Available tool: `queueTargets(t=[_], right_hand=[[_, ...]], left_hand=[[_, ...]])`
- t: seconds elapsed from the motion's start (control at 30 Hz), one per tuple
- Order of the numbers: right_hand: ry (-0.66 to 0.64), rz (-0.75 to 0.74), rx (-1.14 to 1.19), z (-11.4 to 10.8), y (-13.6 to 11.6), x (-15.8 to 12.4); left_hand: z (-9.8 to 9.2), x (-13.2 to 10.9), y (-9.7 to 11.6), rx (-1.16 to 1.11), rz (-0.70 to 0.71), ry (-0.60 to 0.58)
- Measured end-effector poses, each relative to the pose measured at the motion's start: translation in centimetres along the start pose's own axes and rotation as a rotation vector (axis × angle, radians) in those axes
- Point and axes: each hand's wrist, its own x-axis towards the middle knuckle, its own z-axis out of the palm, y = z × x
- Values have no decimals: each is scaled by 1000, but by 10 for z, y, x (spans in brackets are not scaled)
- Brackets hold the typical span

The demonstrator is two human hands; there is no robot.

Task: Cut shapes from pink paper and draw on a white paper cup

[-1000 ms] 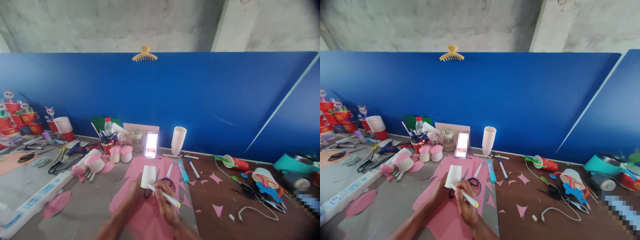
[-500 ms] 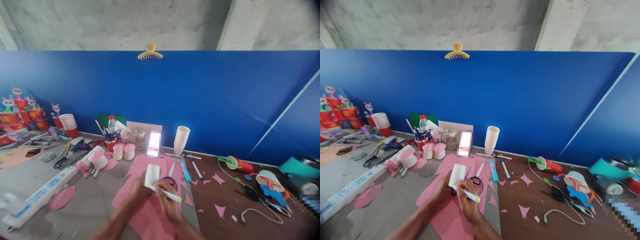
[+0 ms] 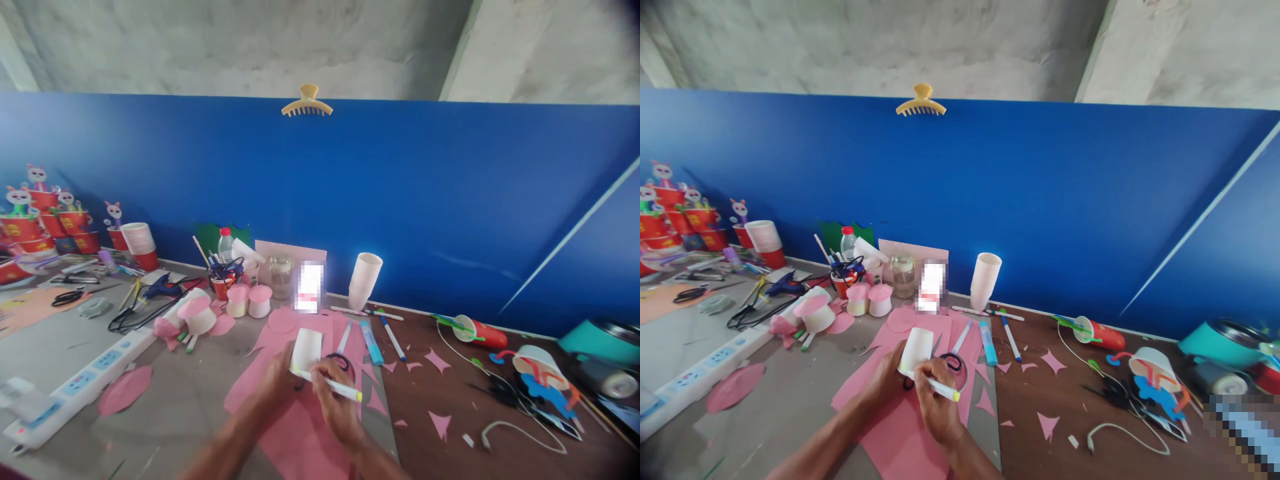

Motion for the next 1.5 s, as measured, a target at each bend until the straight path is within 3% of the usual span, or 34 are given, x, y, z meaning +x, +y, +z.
queueTargets(t=[0.4, 0.9, 1.13, 1.5], right_hand=[[-8, 56, 21, 1, 6, -3], [-55, 47, -13, 1, 2, -1], [-19, 89, 49, -1, -6, 5], [-39, 54, -7, 1, -6, 3]], left_hand=[[1, -1, 0, 6, 33, 15], [1, -1, -1, 30, 30, -23], [2, -1, -2, 21, 34, -38], [-3, 1, 10, 13, 14, -11]])
